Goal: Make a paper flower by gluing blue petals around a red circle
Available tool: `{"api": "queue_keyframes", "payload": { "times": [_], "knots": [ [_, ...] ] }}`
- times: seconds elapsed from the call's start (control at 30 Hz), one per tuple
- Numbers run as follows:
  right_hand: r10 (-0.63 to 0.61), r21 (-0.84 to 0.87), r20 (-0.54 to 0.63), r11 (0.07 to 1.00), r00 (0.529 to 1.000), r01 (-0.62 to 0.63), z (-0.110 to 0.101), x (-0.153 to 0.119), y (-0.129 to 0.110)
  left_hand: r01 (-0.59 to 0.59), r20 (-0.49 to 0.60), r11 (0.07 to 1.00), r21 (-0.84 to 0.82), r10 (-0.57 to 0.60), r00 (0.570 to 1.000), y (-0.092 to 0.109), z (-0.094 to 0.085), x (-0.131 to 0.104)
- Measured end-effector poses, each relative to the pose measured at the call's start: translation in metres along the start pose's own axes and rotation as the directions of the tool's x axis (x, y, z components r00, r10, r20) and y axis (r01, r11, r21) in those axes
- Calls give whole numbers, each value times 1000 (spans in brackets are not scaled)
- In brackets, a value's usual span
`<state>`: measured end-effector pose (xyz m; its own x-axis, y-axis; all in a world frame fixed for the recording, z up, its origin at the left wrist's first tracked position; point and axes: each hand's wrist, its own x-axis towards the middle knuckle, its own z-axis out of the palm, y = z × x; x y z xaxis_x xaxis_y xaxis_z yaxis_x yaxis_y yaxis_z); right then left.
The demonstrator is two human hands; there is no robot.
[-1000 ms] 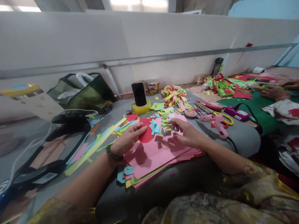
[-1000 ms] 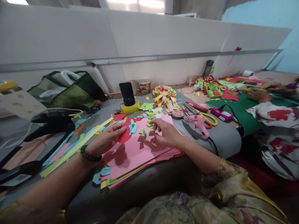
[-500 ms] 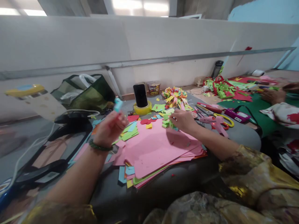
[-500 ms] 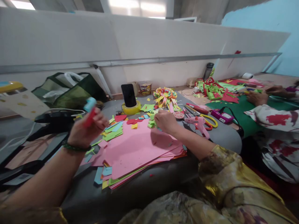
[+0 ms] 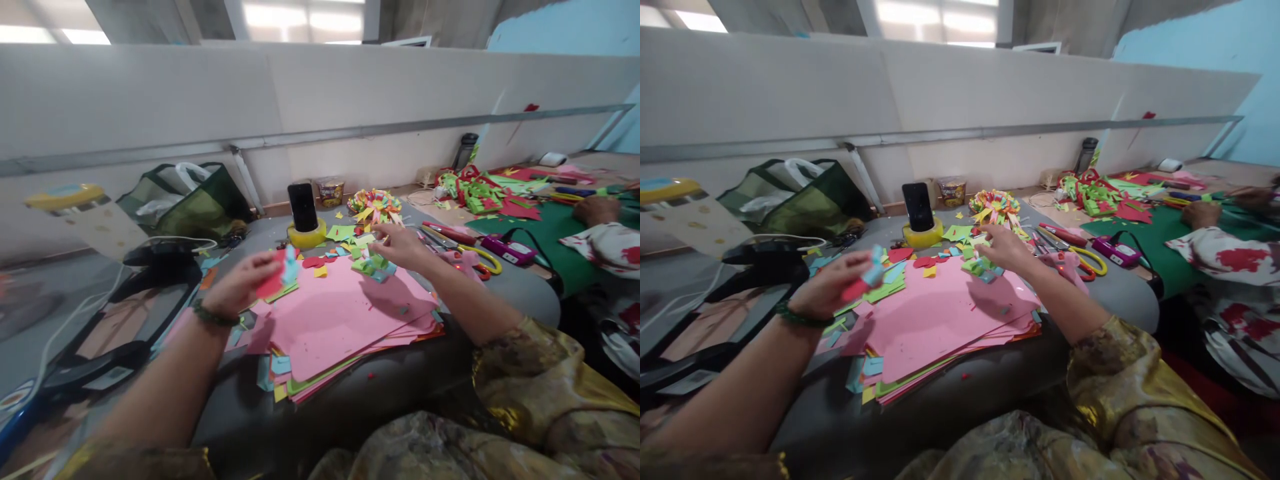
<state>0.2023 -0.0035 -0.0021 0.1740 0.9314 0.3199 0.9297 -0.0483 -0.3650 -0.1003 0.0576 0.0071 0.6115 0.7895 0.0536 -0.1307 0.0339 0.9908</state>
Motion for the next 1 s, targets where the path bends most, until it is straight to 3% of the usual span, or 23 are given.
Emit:
{"api": "queue_keyframes", "payload": {
  "times": [0.03, 0.1, 0.2, 0.23, 0.3, 0.33, 0.37, 0.4, 0.47, 0.53, 0.57, 0.6, 0.7, 0.73, 0.8, 0.87, 0.93, 1.0],
  "knots": [
    [-27, 59, -36, 998, 999, 29, -1, 2, 2, 106, 111, 986, 125, -121, 987, -7, 9, 0],
    [-64, 99, -134, 992, 989, 77, -4, 5, 5, 172, 279, 940, 293, -256, 926, -18, 24, -1],
    [-51, 100, -218, 992, 975, 74, -11, 7, 3, 152, 366, 914, 376, -297, 882, -28, 35, 0],
    [-41, 129, -181, 989, 983, 65, -13, 6, 0, 144, 363, 917, 372, -287, 886, -30, 36, 1],
    [-78, 272, 46, 960, 996, 62, -15, 1, -10, 135, 335, 928, 347, -257, 907, -33, 37, 2],
    [-142, 376, 212, 925, 967, 54, -15, -2, -16, 126, 317, 934, 334, -238, 918, -35, 37, 3],
    [-230, 483, 374, 875, 899, 23, -13, -6, -22, 117, 300, 940, 320, -217, 929, -36, 37, 3],
    [-322, 567, 504, 824, 801, -25, -11, -9, -28, 106, 283, 947, 303, -195, 939, -37, 38, 3],
    [-454, 642, 640, 759, 620, -108, -7, -13, -36, 95, 248, 962, 254, -160, 955, -37, 36, 3],
    [-498, 651, 680, 747, 538, -131, -5, -12, -37, 122, 207, 973, 198, -163, 965, -33, 30, 2],
    [-491, 649, 673, 751, 553, -123, -5, -10, -35, 134, 179, 977, 163, -163, 970, -29, 25, 2],
    [-455, 636, 645, 765, 613, -101, -7, -7, -32, 135, 152, 983, 123, -153, 976, -25, 19, 1],
    [-182, 429, 396, 903, 900, -7, -17, 0, -17, -43, 67, 998, -52, 46, 997, -9, -3, 1],
    [-84, 288, 275, 958, 958, 2, -21, 1, -12, -126, 54, 986, -105, 132, 990, -5, -10, 2],
    [30, 6, 105, 1000, 994, -31, -26, -2, -4, -238, 14, 962, -132, 242, 970, 1, -18, 3],
    [84, -171, 51, 983, 995, -74, -27, -8, 2, -212, 5, 977, -9, 212, 977, -1, -17, 4],
    [92, -228, 31, 970, 995, -83, -26, -16, 7, -74, 86, 968, 238, 55, 995, -10, -4, 5],
    [30, -202, -29, 979, 999, -36, -24, -27, 10, -11, 279, 860, 511, -154, 948, -24, 15, 6]
  ]
}}
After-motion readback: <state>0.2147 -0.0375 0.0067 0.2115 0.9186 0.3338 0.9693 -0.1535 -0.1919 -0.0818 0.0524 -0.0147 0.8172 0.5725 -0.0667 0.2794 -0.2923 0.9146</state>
